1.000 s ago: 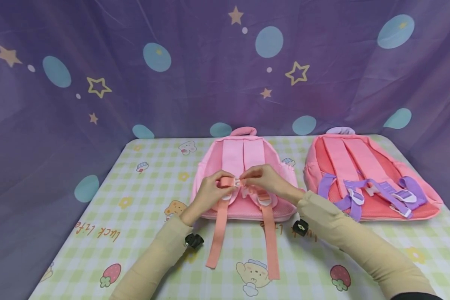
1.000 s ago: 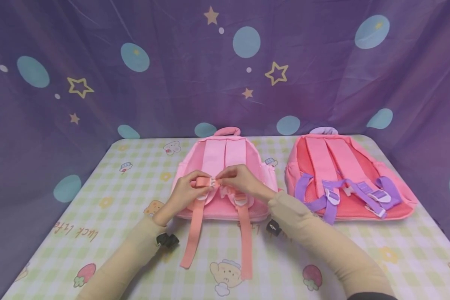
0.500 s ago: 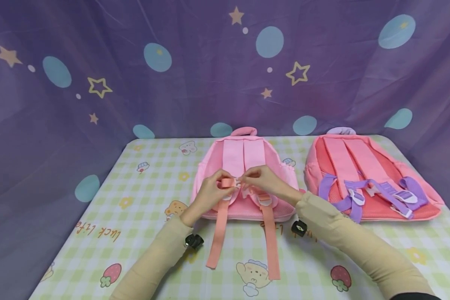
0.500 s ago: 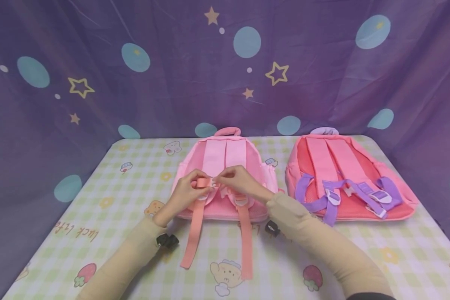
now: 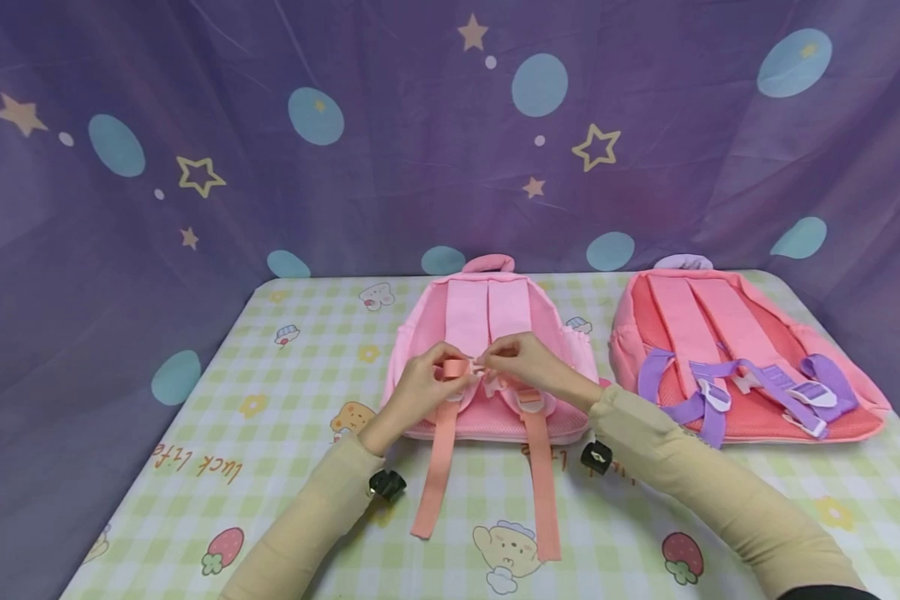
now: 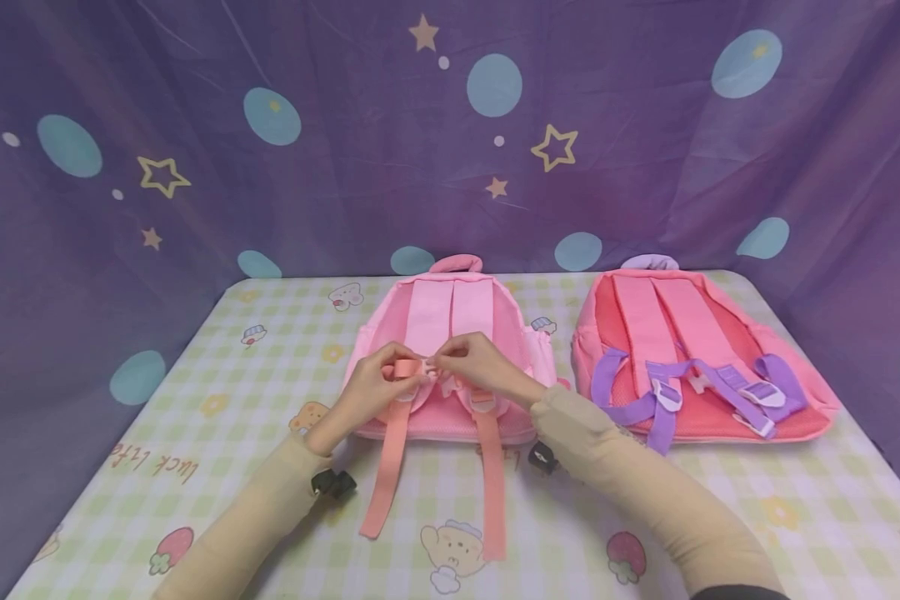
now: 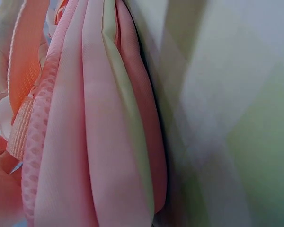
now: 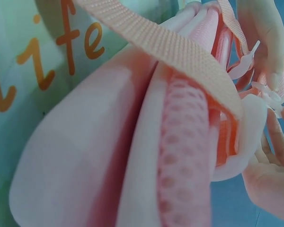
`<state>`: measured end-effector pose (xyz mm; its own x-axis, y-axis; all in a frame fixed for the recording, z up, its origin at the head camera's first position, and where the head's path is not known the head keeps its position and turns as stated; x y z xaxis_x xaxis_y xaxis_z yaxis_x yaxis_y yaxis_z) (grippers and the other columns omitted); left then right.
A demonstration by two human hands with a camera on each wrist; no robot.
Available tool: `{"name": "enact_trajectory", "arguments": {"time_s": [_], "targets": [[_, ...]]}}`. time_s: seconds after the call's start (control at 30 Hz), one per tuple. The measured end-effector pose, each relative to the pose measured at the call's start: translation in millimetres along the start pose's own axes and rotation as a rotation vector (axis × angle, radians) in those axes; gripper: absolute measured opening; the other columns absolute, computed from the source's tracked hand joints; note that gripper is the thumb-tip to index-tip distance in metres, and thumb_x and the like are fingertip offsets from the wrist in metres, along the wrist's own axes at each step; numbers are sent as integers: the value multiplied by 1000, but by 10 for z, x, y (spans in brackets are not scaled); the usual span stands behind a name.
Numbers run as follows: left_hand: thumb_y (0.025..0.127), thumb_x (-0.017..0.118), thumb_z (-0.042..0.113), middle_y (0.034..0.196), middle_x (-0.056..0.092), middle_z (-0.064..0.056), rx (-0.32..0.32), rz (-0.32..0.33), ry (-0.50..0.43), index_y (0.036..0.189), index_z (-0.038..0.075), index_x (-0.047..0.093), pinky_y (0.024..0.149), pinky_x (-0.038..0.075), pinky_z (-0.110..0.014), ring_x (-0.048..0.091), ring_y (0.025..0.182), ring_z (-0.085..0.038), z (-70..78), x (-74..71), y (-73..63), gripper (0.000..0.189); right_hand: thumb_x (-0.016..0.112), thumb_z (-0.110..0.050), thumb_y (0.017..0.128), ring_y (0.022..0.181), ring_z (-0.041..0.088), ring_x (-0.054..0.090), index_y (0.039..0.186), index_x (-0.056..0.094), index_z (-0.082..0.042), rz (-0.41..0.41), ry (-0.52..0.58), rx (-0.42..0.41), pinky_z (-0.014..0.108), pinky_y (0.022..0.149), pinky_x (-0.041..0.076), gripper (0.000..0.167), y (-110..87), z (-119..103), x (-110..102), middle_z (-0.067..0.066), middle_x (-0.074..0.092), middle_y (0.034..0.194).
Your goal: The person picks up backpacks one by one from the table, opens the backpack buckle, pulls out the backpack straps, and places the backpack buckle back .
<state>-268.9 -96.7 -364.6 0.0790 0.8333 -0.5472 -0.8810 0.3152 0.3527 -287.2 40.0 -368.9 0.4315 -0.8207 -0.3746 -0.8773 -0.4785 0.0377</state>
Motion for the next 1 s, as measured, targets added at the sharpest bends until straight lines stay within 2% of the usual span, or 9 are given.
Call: {"name": "enact_trajectory", "arguments": {"time_s": [0.17,0.4,0.63,0.8,1.0], "targets": [[78,65,14,85,63,-3,-7,16,19,90,7,60,62,43,-22,52,70,-10,20,-5,-7,14,57,-11,85,71,16,60,96,65,5,-4,7,-27,23,62,46,20,-13,-19,5,14,66,84],[81,62,15,84,65,-3,-63,39,25,86,8,63,65,45,-23,56,72,-10,55,-11,-15,9,56,-8,86,71,24,60,94,64,5,-17,-13,-78,20,57,43,17,-26,-34,22,14,65,79],[80,64,15,78,65,-3,-110,51,54,82,7,64,61,44,-21,54,66,-8,59,-15,-15,8,56,-7,85,67,14,57,90,66,2,-1,-76,-100,19,58,43,14,-11,-10,14,9,65,77],[80,65,13,77,65,-3,-99,61,59,79,7,65,61,44,-20,54,66,-8,59,-19,-17,6,57,-6,84,62,10,51,88,67,1,21,-112,-112,19,55,40,13,-18,-21,1,8,65,78],[80,65,11,78,65,-5,-104,68,35,79,5,65,62,44,-20,54,67,-10,68,-27,-36,5,59,-7,82,61,8,49,87,67,2,51,-141,-108,20,58,41,13,-23,-34,-10,10,66,80]]}}
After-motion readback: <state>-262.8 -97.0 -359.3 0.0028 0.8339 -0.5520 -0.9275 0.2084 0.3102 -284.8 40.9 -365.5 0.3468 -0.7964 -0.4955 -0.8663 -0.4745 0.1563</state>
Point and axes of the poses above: each hand's wrist, its own y-axis towards the middle knuckle, its own x-axis out of the palm, z = x × y, the point moved 7 cm from there along y, towards the middle knuckle
